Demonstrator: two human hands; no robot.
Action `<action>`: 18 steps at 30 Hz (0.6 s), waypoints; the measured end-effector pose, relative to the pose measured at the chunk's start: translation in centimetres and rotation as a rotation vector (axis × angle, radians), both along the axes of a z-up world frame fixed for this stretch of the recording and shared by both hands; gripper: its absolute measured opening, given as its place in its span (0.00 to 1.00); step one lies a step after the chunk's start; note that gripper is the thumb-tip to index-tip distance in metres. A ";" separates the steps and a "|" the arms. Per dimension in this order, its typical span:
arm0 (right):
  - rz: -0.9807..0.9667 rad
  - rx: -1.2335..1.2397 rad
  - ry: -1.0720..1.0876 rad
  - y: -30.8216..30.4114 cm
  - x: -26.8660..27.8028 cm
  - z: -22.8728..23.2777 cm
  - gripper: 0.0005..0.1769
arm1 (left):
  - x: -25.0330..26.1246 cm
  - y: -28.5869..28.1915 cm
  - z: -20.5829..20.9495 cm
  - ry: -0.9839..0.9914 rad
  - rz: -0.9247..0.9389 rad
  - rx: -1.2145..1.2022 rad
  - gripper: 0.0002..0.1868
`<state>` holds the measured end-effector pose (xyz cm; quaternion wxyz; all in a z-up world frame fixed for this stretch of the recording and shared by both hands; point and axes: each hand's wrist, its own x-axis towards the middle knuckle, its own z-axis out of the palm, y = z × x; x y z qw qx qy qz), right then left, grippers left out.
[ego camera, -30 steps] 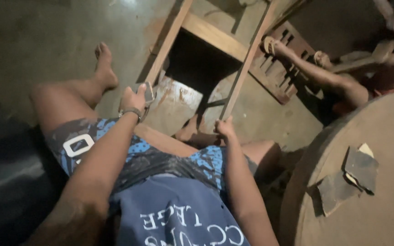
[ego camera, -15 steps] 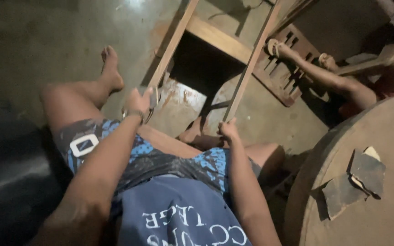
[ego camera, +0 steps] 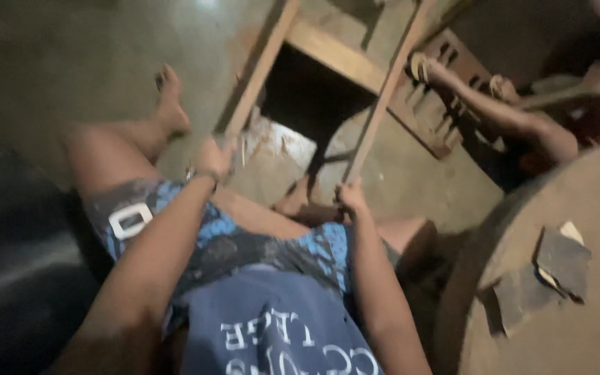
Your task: The person sands the surfaces and edges of a wooden chair frame using a piece of sandpaper.
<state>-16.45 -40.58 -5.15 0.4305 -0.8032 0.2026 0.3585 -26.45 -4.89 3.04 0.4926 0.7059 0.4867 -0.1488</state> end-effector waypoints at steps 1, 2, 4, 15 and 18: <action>0.007 -0.030 0.016 0.1 0.1 -0.3 0.45 | -0.4 0.1 3.5 0.078 -0.156 0.012 0.38; 0.014 -0.060 0.032 0.2 0.2 -0.8 0.48 | -0.9 0.0 7.0 0.160 -0.309 0.025 0.35; 0.004 -0.070 0.032 0.8 -0.2 0.0 0.49 | -2.1 2.4 7.2 0.163 -0.317 0.036 0.38; -0.059 -0.107 0.035 0.8 -0.3 0.1 0.45 | 2.9 5.2 -6.1 0.041 -0.086 -0.124 0.53; -0.046 -0.130 0.025 0.6 -0.5 0.9 0.41 | 1.0 3.7 -0.6 0.078 -0.132 -0.035 0.47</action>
